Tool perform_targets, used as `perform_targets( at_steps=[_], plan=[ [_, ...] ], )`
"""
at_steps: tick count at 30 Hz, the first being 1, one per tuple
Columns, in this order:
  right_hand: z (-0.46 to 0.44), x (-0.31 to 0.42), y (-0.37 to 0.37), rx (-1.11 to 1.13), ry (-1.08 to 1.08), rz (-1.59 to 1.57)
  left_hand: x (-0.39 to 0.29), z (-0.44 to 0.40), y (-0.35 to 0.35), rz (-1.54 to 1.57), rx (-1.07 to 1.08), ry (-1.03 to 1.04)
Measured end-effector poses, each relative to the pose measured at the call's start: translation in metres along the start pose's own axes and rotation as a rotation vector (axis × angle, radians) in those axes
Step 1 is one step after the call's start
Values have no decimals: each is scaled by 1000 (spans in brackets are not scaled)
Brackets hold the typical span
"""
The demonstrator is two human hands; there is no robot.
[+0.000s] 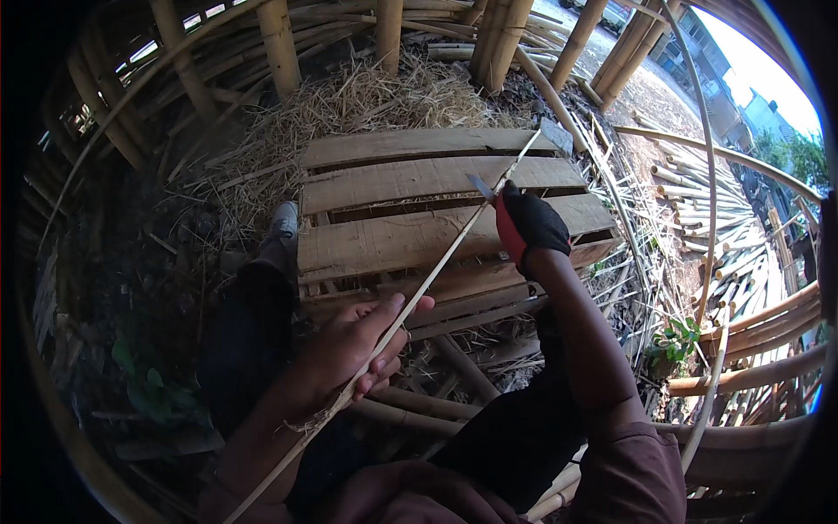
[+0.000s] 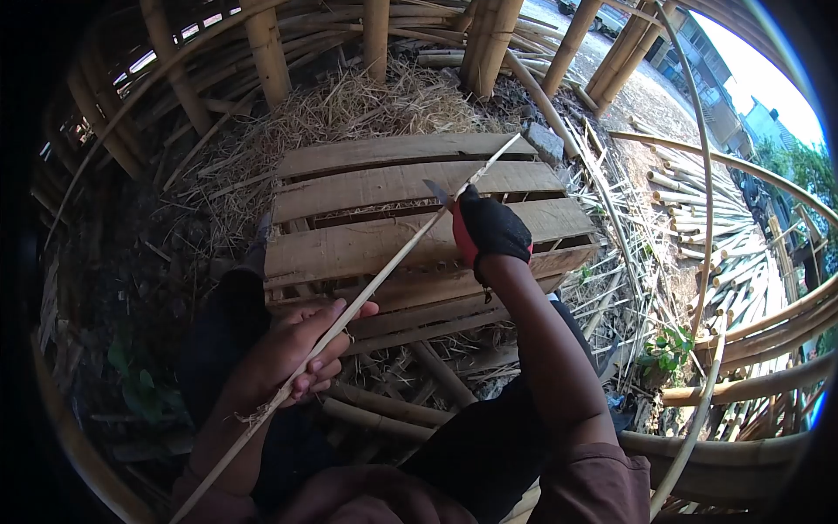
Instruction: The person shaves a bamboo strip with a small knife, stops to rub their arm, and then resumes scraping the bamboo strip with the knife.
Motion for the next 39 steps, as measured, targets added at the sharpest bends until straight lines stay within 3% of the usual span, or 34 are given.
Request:
perform_targets(
  at_steps=[2,4,8,13,14,18,20,23,26,29,32,33,36,39],
  plan=[
    [-2,1,-2,-45,-38,9,-2,-5,0,52,-3,14],
    [10,4,4,-13,181,-112,-1,-7,-3,78,9,18],
    [-16,-8,0,-50,-2,31,1,-6,-1,40,10,12],
    [9,13,1,68,75,-62,1,-5,-6,84,15,8],
    [-5,9,6,-38,-81,40,2,-5,-4,65,10,10],
    [13,17,-1,33,18,-1,-1,-8,-1,28,11,2],
    [45,41,0,73,-87,49,1,-9,-5,54,-2,12],
    [1,8,1,-63,-35,6,1,-7,-5,42,2,15],
    [12,10,-8,-119,23,-7,-1,-9,-2,20,5,16],
    [73,58,-8,15,-170,62,2,-11,-6,79,-3,4],
    [30,31,-14,-51,-44,22,2,-10,-3,69,-4,0],
    [17,29,-21,-157,-114,164,1,-10,-2,22,-13,19],
    [33,24,-14,-248,-32,182,0,-10,-1,15,-1,16],
    [27,19,-14,-129,-91,182,-3,0,0,-94,-9,20]
  ],
)
Point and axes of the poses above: each hand's wrist, its own z-axis away from the middle knuckle, its own y-axis out of the palm, x = y × z, the point moved 6 cm from there along -z, towards the middle knuckle, and after that the axes turned 6 degrees about y, right-handed, at the moved point
